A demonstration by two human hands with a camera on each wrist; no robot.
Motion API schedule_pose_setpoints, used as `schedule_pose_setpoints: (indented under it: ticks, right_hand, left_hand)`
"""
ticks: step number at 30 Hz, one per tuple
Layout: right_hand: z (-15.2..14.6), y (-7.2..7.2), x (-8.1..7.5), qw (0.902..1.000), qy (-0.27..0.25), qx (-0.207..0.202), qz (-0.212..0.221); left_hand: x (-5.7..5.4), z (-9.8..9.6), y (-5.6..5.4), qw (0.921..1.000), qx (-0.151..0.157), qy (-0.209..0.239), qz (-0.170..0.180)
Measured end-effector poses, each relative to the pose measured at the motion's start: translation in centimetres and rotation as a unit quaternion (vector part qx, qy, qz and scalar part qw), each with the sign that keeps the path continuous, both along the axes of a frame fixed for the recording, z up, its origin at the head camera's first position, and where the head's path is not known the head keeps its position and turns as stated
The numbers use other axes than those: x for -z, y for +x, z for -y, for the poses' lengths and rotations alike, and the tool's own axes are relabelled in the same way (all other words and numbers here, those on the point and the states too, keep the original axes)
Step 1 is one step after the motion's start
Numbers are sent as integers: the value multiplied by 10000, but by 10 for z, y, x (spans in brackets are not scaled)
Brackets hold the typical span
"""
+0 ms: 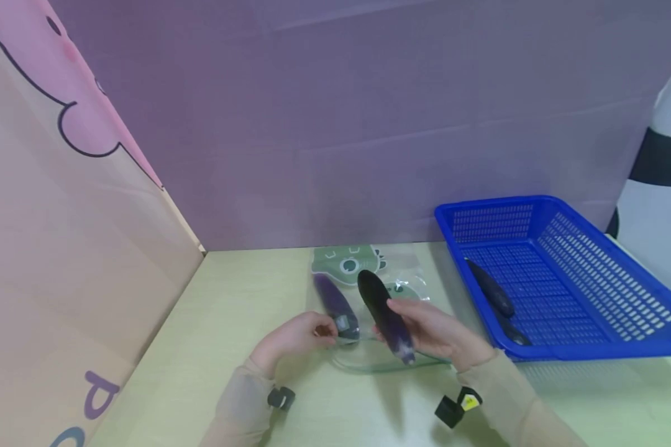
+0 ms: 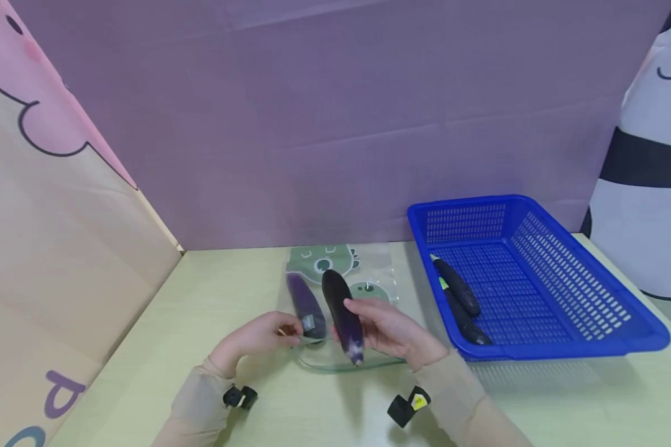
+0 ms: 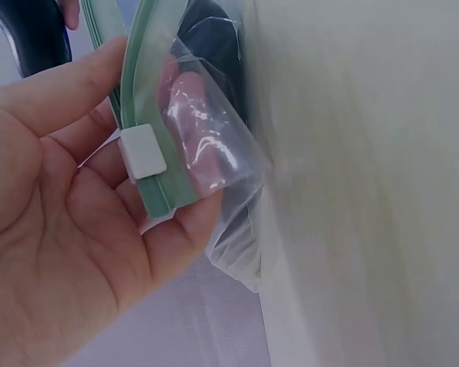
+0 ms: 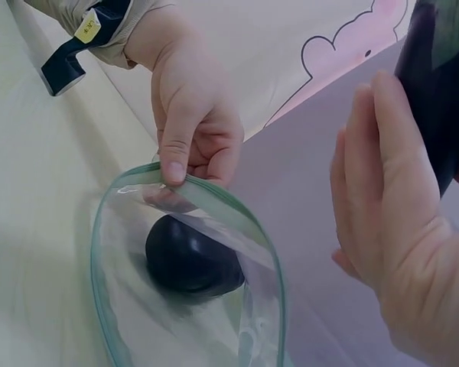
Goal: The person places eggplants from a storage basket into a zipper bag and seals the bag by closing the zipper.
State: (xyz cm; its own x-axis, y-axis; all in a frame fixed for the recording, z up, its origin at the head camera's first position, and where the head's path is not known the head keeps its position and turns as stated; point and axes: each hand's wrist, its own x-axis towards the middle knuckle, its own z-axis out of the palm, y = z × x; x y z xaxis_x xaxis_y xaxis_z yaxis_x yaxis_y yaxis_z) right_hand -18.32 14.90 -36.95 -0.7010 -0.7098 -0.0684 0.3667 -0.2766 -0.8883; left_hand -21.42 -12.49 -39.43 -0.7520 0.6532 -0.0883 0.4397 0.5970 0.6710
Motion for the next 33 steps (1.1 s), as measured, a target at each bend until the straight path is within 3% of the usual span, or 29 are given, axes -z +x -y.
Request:
schedule_pose_setpoints:
  ticks: [6,10,23,33]
  right_hand:
    - [-1,0,3,9956,-79,-875,-341]
    - [1,1,3,9921,-3,-1167,-465]
    - [9,7,9,9875,592,-1389,-450]
    - [10,11,8,9811,1084,-1546,-427]
  left_hand:
    - [-1,0,1,9999,-83,73,23]
    - [-2,0,2,9998,-179,103,-44]
    - [-2,0,0,9985,-410,312,-192]
    - [-3,-1,0,9947,-706,537,-517]
